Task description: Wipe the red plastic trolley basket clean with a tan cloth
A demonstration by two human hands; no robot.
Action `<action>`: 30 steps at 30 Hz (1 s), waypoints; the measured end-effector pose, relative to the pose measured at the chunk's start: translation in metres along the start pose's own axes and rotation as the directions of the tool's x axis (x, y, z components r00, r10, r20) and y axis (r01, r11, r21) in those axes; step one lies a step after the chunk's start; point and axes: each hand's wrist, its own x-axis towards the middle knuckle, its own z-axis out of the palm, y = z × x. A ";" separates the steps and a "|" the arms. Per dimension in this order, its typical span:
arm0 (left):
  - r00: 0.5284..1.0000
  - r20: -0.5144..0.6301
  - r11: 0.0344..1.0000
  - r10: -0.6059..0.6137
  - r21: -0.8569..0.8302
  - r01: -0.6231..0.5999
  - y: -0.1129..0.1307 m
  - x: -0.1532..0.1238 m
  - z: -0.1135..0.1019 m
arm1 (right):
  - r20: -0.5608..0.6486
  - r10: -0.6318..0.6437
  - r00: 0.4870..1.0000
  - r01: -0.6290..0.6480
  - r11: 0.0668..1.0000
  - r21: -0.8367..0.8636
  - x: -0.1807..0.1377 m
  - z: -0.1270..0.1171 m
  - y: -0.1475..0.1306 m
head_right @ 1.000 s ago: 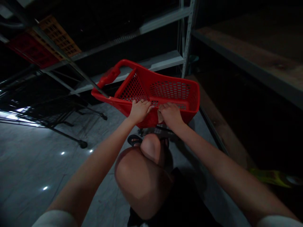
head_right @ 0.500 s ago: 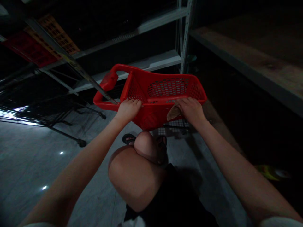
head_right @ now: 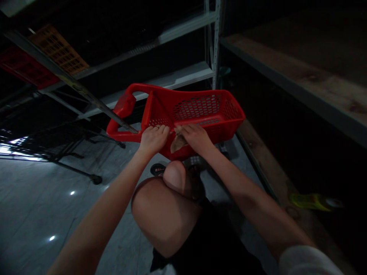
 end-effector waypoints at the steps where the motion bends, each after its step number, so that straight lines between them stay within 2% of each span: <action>1: 1.000 -0.025 1.000 0.001 0.004 -0.001 -0.002 -0.003 0.003 | -0.005 0.003 1.000 -0.003 1.000 -0.017 -0.011 0.001 0.016; 6: 0.991 -0.115 0.998 -0.065 -0.027 0.062 -0.002 -0.012 0.012 | -0.021 0.085 0.996 -0.087 0.993 -0.079 -0.071 -0.003 0.094; 9: 0.985 -0.135 0.993 -0.112 -0.063 0.104 0.003 -0.012 0.012 | -0.056 0.190 0.980 -0.194 0.978 -0.079 -0.084 -0.005 0.105; 12: 0.977 -0.161 0.989 -0.143 -0.060 0.135 0.006 -0.008 0.012 | -0.053 0.246 0.968 -0.250 0.966 -0.074 -0.070 -0.004 0.079; 16: 0.971 -0.173 0.986 -0.164 -0.052 0.157 0.003 -0.004 0.015 | -0.035 0.153 0.988 -0.153 0.988 -0.002 -0.023 0.005 0.008; 19: 0.973 -0.161 0.985 -0.167 -0.057 0.160 -0.001 -0.003 0.017 | -0.042 0.130 0.991 -0.128 0.990 0.060 0.010 0.012 -0.038; 22: 0.976 -0.154 0.987 -0.156 -0.067 0.147 -0.001 -0.006 0.018 | -0.064 0.115 0.991 -0.110 0.991 0.074 0.018 0.017 -0.049; 25: 0.973 -0.182 0.989 -0.143 -0.060 0.134 0.003 -0.009 0.020 | -0.097 0.086 0.992 -0.086 0.996 0.013 -0.006 0.016 -0.022; 30: 0.961 -0.220 0.985 -0.166 -0.087 0.150 0.009 -0.010 0.021 | -0.098 0.144 0.985 -0.154 0.982 -0.109 -0.074 -0.003 0.066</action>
